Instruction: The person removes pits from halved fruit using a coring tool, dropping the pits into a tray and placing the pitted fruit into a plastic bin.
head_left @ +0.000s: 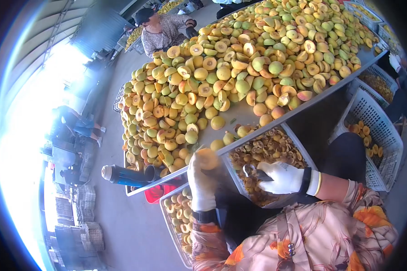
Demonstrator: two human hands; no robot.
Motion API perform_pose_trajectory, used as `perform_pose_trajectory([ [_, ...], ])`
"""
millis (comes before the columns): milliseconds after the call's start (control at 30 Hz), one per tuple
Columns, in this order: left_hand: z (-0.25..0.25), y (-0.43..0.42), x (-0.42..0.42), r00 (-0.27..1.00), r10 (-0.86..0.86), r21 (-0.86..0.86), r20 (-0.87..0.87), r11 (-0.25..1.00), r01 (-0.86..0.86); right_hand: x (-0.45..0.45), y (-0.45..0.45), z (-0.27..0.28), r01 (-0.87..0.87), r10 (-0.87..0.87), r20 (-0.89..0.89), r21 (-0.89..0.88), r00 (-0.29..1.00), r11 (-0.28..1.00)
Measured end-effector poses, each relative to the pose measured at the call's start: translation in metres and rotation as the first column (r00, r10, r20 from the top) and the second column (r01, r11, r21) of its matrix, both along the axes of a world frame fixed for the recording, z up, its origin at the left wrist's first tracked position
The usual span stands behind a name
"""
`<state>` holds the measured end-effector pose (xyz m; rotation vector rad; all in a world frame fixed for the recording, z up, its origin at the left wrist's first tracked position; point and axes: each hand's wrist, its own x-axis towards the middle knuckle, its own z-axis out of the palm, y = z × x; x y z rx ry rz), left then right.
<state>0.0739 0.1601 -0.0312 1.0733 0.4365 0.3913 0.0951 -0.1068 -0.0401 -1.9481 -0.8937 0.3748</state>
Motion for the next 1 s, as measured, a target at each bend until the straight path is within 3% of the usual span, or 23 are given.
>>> perform_pose_trajectory([
  [33,0.003,-0.017,-0.008,0.996,-0.088,0.023,0.003,0.996,0.088,-0.004,0.003,0.008,0.009,-0.009,0.009,0.039,1.0,0.999],
  [100,0.003,-0.052,-0.017,0.994,-0.096,0.261,0.061,0.962,0.077,-0.012,0.003,0.014,0.01,-0.013,0.042,0.074,0.999,0.997],
  [167,0.012,-0.077,-0.023,0.993,-0.115,0.28,-0.011,0.953,0.114,-0.017,0.0,0.013,0.018,-0.028,0.1,0.1,0.995,0.995],
  [300,0.034,-0.12,-0.041,0.983,-0.178,0.256,0.052,0.954,0.159,-0.024,-0.008,0.022,0.022,-0.12,0.296,0.314,0.947,0.949],
  [400,0.03,-0.13,-0.048,0.983,-0.169,0.311,0.067,0.94,0.14,-0.036,-0.023,0.029,0.137,-0.164,0.279,0.114,0.946,0.984],
  [433,0.03,-0.134,-0.05,0.984,-0.164,0.321,0.07,0.937,0.134,-0.038,-0.026,0.028,0.133,-0.166,0.284,0.132,0.944,0.982],
  [500,0.029,-0.141,-0.053,0.985,-0.155,0.317,0.069,0.94,0.126,-0.043,-0.03,0.025,0.128,-0.174,0.295,0.17,0.939,0.977],
  [600,0.031,-0.16,-0.048,0.978,-0.064,0.183,0.199,0.983,0.027,-0.045,-0.033,0.026,0.118,-0.185,0.304,0.225,0.935,0.967],
  [767,0.01,-0.16,-0.043,0.979,-0.111,-0.044,0.173,0.992,0.121,-0.042,-0.028,-0.011,0.067,-0.133,0.417,0.17,0.899,0.983],
  [800,0.011,-0.162,-0.042,0.978,-0.121,-0.109,0.172,0.984,0.141,-0.043,-0.029,-0.005,0.08,-0.131,0.369,0.149,0.92,0.986],
  [900,-0.006,-0.157,-0.039,0.982,-0.103,0.084,0.156,0.992,0.09,-0.045,-0.037,0.019,0.133,-0.138,0.083,0.067,0.987,0.989],
  [1000,-0.002,-0.157,-0.04,0.987,-0.082,0.108,0.141,0.992,0.067,-0.043,-0.032,-0.004,0.098,-0.137,0.194,0.202,0.971,0.974],
])
